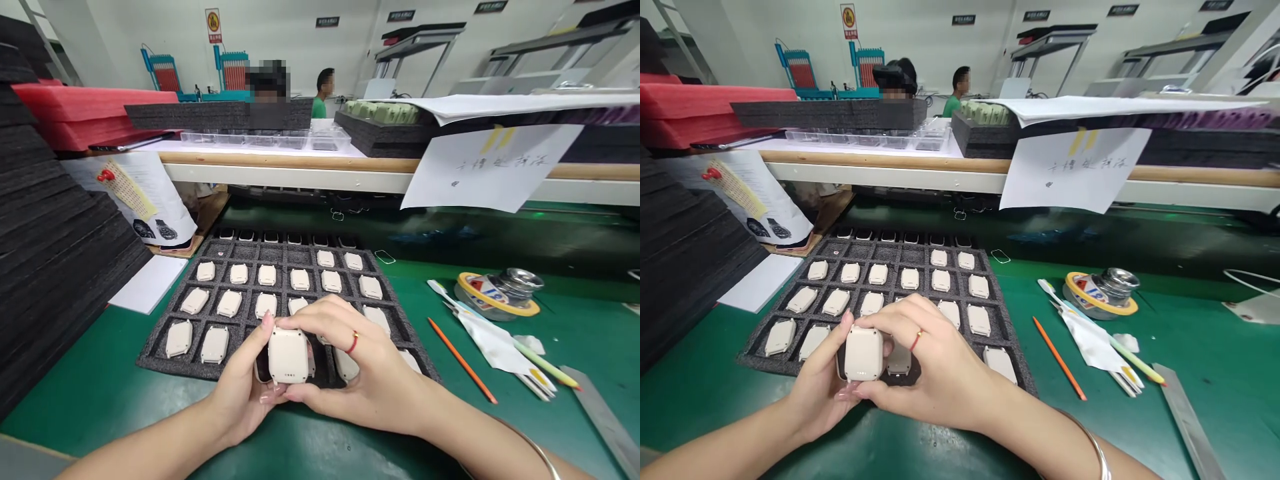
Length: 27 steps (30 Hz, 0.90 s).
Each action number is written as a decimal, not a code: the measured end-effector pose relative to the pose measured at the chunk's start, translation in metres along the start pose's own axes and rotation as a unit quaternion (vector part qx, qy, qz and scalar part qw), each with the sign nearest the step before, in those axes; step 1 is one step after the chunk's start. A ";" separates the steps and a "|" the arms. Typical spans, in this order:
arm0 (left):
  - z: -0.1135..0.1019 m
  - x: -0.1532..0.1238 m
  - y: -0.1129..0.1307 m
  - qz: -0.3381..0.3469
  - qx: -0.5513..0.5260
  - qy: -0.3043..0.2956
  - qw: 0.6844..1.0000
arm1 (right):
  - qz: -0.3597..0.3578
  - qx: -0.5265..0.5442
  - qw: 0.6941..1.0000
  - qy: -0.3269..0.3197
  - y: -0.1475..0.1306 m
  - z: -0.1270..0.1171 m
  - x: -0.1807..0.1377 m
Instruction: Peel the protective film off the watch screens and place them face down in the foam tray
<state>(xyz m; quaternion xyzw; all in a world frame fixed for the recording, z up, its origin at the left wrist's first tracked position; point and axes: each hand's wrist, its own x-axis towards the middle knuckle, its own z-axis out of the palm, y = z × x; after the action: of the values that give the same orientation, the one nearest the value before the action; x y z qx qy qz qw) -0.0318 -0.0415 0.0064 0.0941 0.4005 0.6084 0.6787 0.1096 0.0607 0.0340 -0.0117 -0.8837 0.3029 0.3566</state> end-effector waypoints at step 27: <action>0.003 0.002 0.007 0.050 -0.008 0.015 0.999 | 0.073 -0.276 0.958 -0.021 0.022 -0.050 0.002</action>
<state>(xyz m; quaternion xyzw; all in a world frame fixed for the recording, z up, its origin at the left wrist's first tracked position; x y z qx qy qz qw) -0.0356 -0.0373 0.0122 0.0993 0.4006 0.6460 0.6421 0.1360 0.1056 0.0509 -0.1675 -0.9370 0.0727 0.2978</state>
